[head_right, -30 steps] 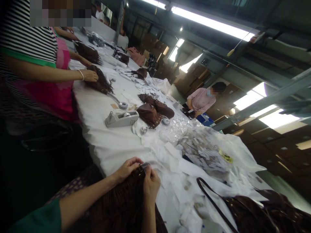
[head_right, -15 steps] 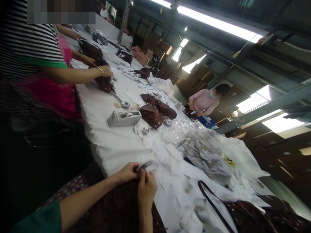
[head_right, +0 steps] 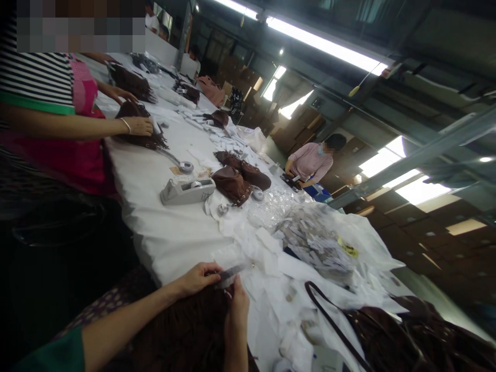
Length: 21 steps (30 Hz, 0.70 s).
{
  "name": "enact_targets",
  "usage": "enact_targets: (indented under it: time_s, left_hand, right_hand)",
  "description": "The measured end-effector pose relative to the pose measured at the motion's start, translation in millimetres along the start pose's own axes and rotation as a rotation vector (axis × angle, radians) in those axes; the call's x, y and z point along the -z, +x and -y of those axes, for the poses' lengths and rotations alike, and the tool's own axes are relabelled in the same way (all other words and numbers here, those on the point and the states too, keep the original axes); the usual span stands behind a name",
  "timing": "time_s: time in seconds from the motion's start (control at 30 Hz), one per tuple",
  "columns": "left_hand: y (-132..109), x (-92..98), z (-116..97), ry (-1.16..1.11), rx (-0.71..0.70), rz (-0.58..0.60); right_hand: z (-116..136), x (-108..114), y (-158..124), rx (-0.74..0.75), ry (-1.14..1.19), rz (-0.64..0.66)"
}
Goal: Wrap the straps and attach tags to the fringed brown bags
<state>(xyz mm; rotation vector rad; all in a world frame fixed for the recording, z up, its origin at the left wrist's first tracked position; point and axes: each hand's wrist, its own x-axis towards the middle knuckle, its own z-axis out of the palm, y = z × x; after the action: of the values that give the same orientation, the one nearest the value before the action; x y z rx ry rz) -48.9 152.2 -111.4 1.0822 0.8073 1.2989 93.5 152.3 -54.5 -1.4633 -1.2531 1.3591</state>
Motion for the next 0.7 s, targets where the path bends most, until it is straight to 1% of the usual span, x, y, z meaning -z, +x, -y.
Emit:
enact_targets:
  time_s: [0.03,0.1,0.17,0.23,0.4,0.6,0.7]
  left_hand:
    - [0,0.1,0,0.043,-0.023,0.011]
    - [0,0.4,-1,0.154,-0.067,0.034]
    - [0,0.5,-2,0.273,-0.091,0.066]
    - [1,0.0,-2,0.352,-0.096,0.082]
    - [1,-1.8,-2,0.408,-0.103,0.064]
    - [0,-2.7,-5,0.437,-0.104,0.080]
    - [0,-2.3,-3,0.438,-0.114,0.089]
  right_hand:
    - [3,2,2,-0.060,0.106,0.017]
    - [9,6,8,-0.113,0.278,0.010]
    - [14,10,15,-0.092,0.415,-0.054]
    - [18,14,20,-0.060,0.498,-0.114]
    - [22,28,22,0.025,0.538,-0.186]
    - [38,50,14,0.093,0.620,-0.289]
    - [42,57,10,0.151,0.583,-0.349]
